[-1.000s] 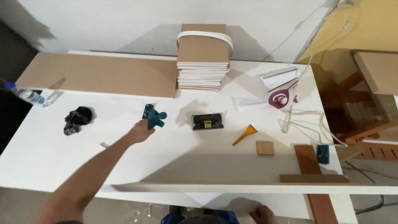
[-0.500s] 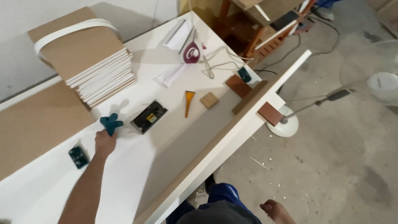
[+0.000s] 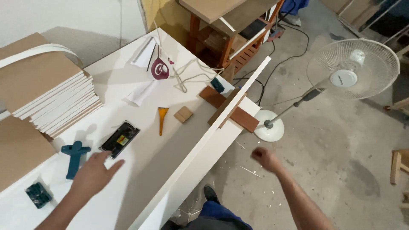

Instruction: The person places a long white board on a workbench and applies a strip of edge banding to its edge. They use a clothes iron to press the banding onto the board, then use a small wooden block to smooth the edge. Finally, they use a blue hand tool to trim the excess banding from the board's edge.

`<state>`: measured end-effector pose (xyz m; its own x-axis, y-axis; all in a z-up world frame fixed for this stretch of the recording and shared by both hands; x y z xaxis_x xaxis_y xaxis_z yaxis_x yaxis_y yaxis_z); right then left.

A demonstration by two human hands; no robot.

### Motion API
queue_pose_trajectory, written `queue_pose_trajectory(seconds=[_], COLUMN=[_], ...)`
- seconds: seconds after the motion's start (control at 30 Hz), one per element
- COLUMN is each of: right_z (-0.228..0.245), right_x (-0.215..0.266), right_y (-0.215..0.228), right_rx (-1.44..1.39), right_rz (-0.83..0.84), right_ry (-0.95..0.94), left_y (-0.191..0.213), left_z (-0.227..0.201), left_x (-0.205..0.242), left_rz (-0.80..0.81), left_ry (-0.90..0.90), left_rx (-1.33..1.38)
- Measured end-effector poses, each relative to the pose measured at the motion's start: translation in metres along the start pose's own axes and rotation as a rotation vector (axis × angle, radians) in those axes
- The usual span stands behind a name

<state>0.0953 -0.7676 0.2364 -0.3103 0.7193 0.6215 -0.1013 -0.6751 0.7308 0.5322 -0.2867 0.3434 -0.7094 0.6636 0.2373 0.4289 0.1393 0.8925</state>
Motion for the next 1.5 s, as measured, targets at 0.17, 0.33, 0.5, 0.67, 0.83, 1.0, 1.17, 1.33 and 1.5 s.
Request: queue_pose_trajectory(seconds=[0.17,0.33,0.5,0.67,0.83,1.0,1.17,1.33,1.5], right_z=[0.166,0.251,0.276,0.297,0.324,0.337,0.322,0.287,0.233], right_x=[-0.014,-0.093,-0.113,-0.084,-0.022,0.052,0.102,0.138,0.170], right_y=[0.190,0.218,0.215,0.207,0.181,0.113,0.036,-0.007,-0.024], right_rx=[0.264,0.759,0.838,1.003,1.020,0.992,0.943,0.817,0.691], right_rz=[-0.751,-0.701,-0.388,-0.347,-0.264,-0.146,-0.211,-0.345,-0.421], right_ry=[0.732,1.082,1.261,0.913,1.033,1.199,1.362,1.430,1.442], left_y=[0.011,-0.083,-0.077,-0.048,-0.027,-0.011,-0.008,-0.035,-0.064], left_z=[-0.204,-0.205,-0.201,-0.172,-0.100,-0.023,0.040,0.082,0.061], left_x=[0.083,0.066,0.070,0.084,0.127,0.194,0.262,0.308,0.343], left_rz=[0.394,0.151,-0.065,0.051,0.092,0.164,0.118,-0.108,-0.137], left_ry=[-0.109,-0.279,-0.237,-0.069,0.059,0.192,0.257,-0.001,-0.141], left_rx=[-0.115,-0.443,-0.494,-0.360,-0.278,-0.301,-0.326,-0.432,-0.422])
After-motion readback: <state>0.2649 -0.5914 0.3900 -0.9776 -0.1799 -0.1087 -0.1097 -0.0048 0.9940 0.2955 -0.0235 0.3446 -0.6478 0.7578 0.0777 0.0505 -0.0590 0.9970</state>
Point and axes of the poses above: each hand's wrist, its own x-axis away from the middle knuckle, its own y-axis out of the back of the hand, z = x × y, the point moved 7 cm from there along -x, towards the middle knuckle, and after that the axes turned 15 degrees about -y, right-handed, at the moved point
